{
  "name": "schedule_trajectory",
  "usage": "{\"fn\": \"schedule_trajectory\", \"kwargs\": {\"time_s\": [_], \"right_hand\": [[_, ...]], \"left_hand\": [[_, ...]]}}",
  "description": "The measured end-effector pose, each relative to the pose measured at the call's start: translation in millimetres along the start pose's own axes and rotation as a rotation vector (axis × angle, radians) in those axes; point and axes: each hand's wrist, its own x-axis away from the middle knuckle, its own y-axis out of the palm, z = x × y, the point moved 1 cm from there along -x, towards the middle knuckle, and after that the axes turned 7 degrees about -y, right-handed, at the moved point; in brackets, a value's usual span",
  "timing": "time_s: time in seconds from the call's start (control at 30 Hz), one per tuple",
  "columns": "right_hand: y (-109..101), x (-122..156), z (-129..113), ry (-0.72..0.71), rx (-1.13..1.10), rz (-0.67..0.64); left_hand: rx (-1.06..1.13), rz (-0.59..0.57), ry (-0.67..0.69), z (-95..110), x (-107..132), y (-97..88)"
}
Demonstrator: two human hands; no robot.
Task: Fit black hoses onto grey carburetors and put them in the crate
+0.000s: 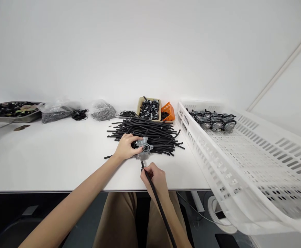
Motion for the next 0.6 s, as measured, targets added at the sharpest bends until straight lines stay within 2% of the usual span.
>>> {"fn": "schedule_trajectory", "kwargs": {"time_s": [0.23,0.43,0.6], "right_hand": [[1.2,0.0,1.9,-0.011,0.038,0.018],[-2.6,-3.7,2.6,0.05,0.034,0.089],[-1.4,-3.0,1.0,0.044,-0.031,0.037]], "left_hand": [[-0.005,0.039,-0.037,2.6,0.4,-0.5],[-0.021,0.059,-0.048,3.8,1.3,0.1],[-0.027,0.089,-0.066,5.4,3.0,1.5]]}}
